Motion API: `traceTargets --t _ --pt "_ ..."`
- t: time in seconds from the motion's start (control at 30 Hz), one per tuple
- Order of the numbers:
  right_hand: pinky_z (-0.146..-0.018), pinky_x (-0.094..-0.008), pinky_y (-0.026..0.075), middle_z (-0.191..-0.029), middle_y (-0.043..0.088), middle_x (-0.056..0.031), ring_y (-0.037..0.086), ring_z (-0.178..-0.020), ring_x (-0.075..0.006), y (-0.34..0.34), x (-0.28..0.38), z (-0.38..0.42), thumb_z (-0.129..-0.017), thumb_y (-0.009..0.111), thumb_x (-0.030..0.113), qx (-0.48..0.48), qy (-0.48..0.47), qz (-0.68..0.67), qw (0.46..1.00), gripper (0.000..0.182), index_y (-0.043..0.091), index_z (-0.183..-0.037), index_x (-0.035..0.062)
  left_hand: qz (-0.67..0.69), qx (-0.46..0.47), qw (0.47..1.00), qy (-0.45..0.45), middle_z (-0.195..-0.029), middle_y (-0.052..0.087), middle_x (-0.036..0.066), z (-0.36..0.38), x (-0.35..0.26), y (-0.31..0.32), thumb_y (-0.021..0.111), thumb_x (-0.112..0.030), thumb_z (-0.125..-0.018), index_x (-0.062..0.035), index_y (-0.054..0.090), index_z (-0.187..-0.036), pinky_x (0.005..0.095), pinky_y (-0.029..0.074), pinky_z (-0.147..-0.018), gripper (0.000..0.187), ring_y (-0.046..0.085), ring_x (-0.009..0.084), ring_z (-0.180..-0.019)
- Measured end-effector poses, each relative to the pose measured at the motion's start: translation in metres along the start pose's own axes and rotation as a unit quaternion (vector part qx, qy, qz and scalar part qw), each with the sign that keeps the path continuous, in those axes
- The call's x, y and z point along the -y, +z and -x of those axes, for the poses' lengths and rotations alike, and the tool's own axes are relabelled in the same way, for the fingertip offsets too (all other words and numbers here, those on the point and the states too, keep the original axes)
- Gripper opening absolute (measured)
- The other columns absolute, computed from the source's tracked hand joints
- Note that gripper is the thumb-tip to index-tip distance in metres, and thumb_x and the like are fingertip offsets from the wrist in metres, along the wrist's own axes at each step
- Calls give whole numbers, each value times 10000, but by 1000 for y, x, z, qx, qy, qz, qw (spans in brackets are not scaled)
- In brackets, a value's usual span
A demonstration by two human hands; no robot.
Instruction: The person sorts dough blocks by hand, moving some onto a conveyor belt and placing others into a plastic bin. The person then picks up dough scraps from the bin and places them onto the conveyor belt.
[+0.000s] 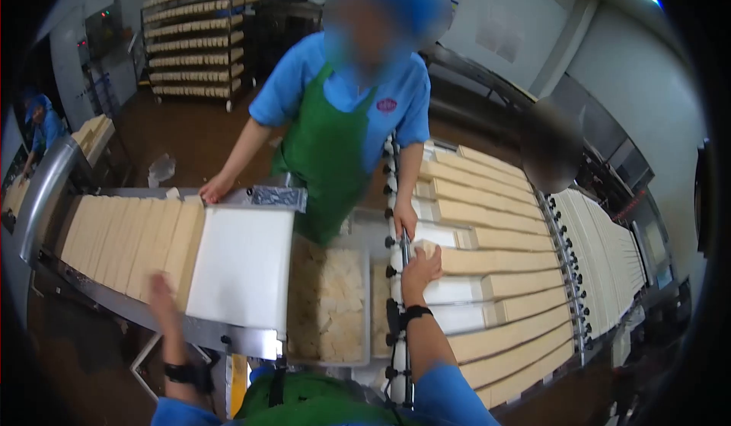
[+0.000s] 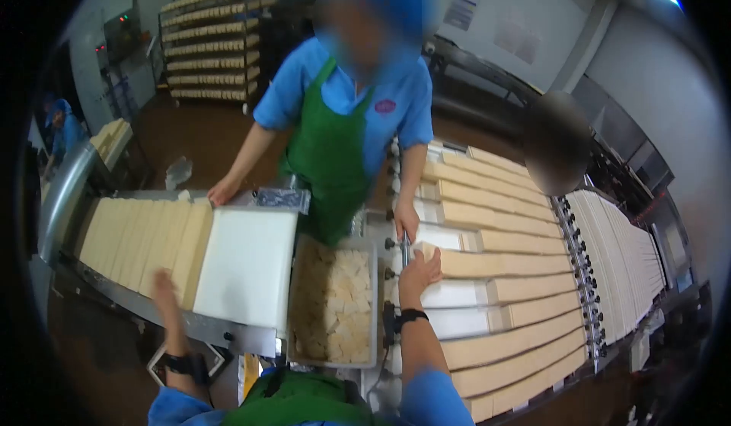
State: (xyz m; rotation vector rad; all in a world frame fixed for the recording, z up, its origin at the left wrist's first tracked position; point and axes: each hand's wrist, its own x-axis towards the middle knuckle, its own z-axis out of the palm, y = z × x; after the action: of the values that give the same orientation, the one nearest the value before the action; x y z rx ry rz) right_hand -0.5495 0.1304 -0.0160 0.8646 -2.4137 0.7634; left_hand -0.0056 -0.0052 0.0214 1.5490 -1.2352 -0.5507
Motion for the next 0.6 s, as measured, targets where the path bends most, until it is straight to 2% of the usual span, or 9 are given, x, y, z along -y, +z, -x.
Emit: traceTargets --t 0.03,0.07,0.1,0.13,0.17,0.23,0.33,0.5,0.6 --pt "-1008 -547 199 -1367 340 -186 320 -1265 -349 2 2 -6 -769 595 102 -2 6 0 1000 283 629 -1045 160 -75 94 991 61 -874 590 91 16 39 23 482 -304 -936 -16 556 -1122 342 444 -749 351 558 225 -812" --pt "-1010 -547 197 -1367 340 -185 319 -1266 -349 0 1 -3 -772 595 101 4 12 4 1000 280 629 -1044 160 -118 259 957 61 -960 618 159 51 22 35 543 -290 -899 -32 552 -1157 380 458 -813 365 589 285 -910" --pt "-1011 -547 194 -1368 340 -184 319 -1266 -349 -1 1 -1 -775 594 100 11 17 7 1000 277 630 -1043 160 -265 368 890 38 -1002 612 235 86 -32 42 567 -392 -848 -8 527 -1162 427 480 -819 498 607 338 -942" --pt "-1013 -549 191 -1369 341 -181 319 -1266 -349 3 2 -3 -778 588 94 5 21 1 1000 278 630 -1045 161 -281 387 873 98 -1012 606 231 107 -21 59 604 -503 -792 -28 547 -1087 470 464 -815 562 586 388 -966" --pt "-1014 -551 188 -1370 342 -178 320 -1266 -349 4 0 -1 -782 582 88 4 24 -3 1000 279 630 -1046 162 -376 456 795 140 -1058 590 212 124 -10 69 610 -580 -759 -36 537 -1084 534 407 -868 638 563 366 -1015" --pt "-1019 -564 179 -1375 346 -163 330 -1260 -347 4 -1 -1 -795 562 74 7 33 -15 999 269 631 -1039 161 -408 433 778 200 -1069 570 169 151 -18 74 616 -647 -707 -49 524 -1100 575 318 -943 722 534 309 -1044" --pt "-1021 -574 177 -1382 345 -151 330 -1266 -342 11 -4 -2 -802 559 79 11 40 -8 999 246 629 -1024 159 -414 420 766 255 -1039 574 151 162 -24 93 661 -542 -735 -57 537 -1079 544 349 -921 608 539 309 -1020" --pt "-985 -529 260 -1395 354 -146 336 -1277 -320 6 -2 -4 -793 582 124 18 57 38 998 236 641 -1017 165 -269 414 807 326 -956 577 111 170 7 117 672 -349 -762 -175 597 -1029 475 419 -804 327 556 323 -932" --pt "-972 -532 295 -1390 370 -122 355 -1272 -298 26 -20 -15 -803 588 146 61 114 -29 991 236 640 -1030 185 -276 477 780 297 -949 570 107 165 -3 114 683 -351 -742 -181 608 -999 447 424 -759 318 545 317 -931"
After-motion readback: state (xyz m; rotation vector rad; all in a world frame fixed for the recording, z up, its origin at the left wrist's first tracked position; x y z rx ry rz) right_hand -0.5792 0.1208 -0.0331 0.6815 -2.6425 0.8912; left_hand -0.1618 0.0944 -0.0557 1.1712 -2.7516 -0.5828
